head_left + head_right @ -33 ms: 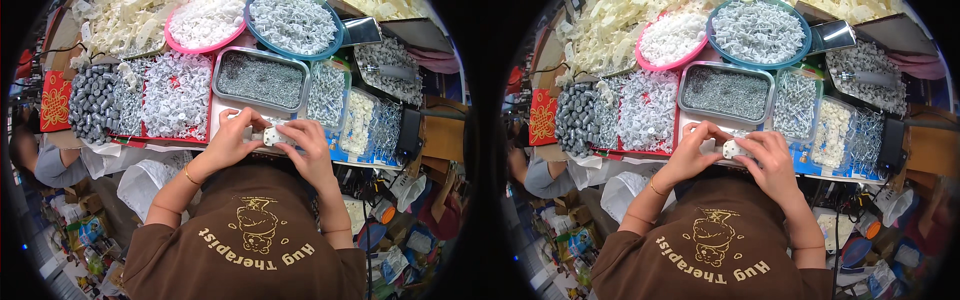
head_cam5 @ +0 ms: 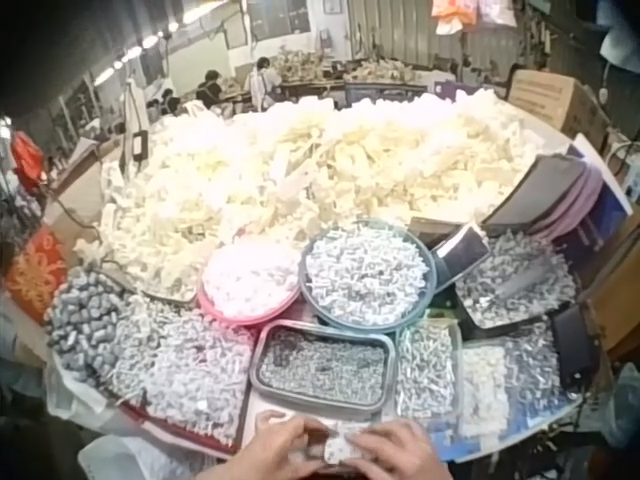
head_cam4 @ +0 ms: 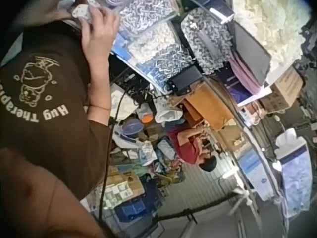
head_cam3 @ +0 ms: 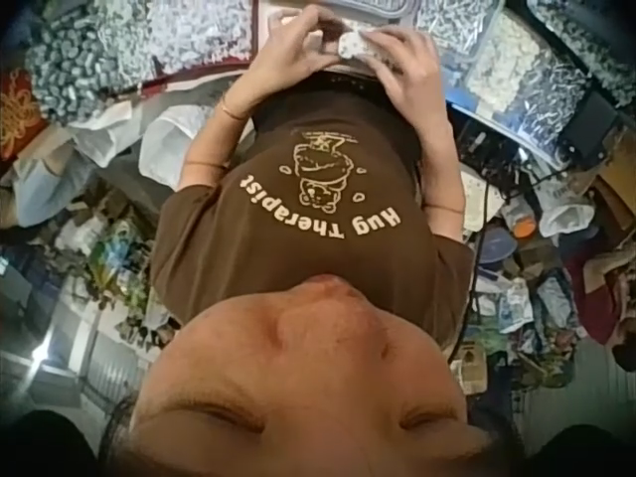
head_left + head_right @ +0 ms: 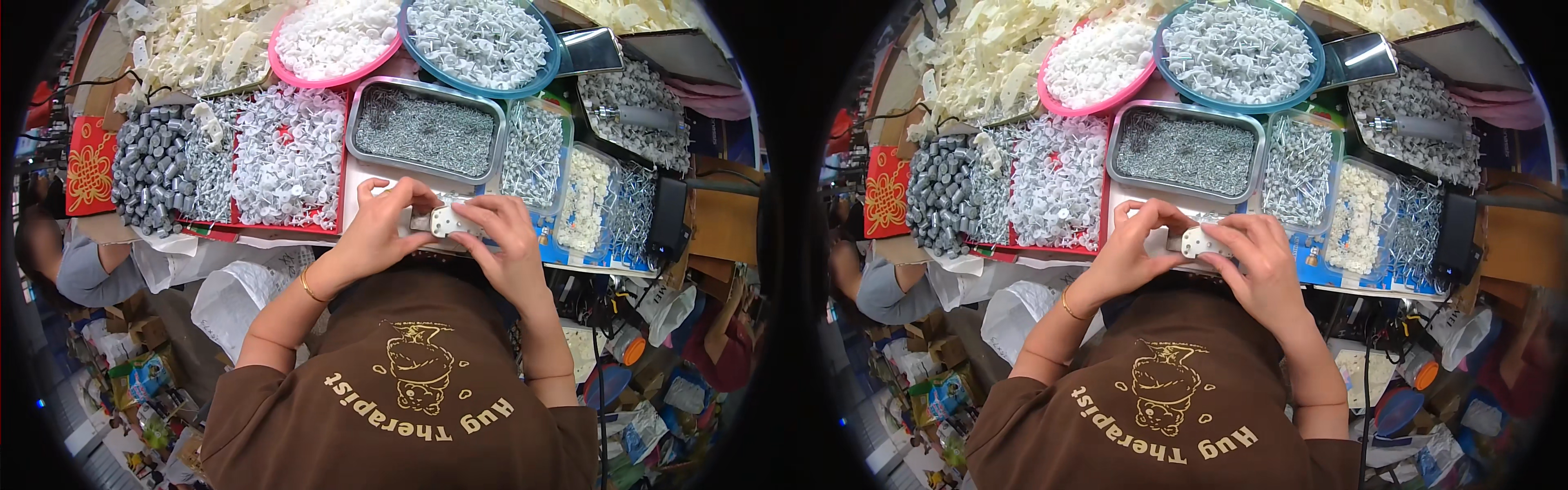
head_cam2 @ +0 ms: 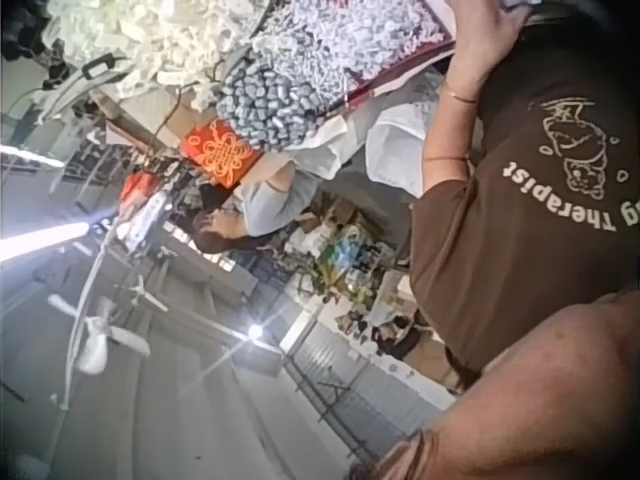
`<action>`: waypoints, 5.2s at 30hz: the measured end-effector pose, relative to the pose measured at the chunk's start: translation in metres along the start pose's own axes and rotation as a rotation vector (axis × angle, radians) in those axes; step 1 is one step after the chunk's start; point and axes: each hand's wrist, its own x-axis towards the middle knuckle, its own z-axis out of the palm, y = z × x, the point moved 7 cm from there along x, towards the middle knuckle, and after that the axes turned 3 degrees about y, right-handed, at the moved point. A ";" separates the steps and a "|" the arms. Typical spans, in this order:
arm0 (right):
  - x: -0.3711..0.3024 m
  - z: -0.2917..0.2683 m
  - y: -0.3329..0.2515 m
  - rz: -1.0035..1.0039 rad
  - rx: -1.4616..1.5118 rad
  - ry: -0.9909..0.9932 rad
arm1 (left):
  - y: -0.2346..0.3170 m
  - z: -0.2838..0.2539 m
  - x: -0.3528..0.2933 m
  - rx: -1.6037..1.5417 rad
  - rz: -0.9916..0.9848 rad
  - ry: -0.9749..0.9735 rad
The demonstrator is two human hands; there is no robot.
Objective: Assembling and packaging small components at a factory workbench.
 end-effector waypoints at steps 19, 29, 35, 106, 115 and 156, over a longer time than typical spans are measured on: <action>0.001 -0.003 0.000 -0.002 0.001 -0.041 | 0.011 0.018 -0.005 0.300 0.175 0.102; -0.005 -0.025 0.005 0.084 -0.086 -0.071 | 0.026 0.008 0.003 0.228 0.261 0.142; -0.007 -0.022 0.013 0.157 0.066 -0.072 | 0.025 0.004 0.011 0.217 0.198 0.037; -0.040 -0.028 0.036 0.215 0.025 0.121 | 0.023 0.013 0.013 0.230 0.182 0.075; -0.039 -0.095 0.077 0.496 -0.146 0.312 | 0.024 0.022 -0.008 0.491 0.485 0.210; -0.012 -0.039 0.001 -0.238 -0.251 -0.089 | -0.008 -0.043 0.060 0.529 0.227 0.307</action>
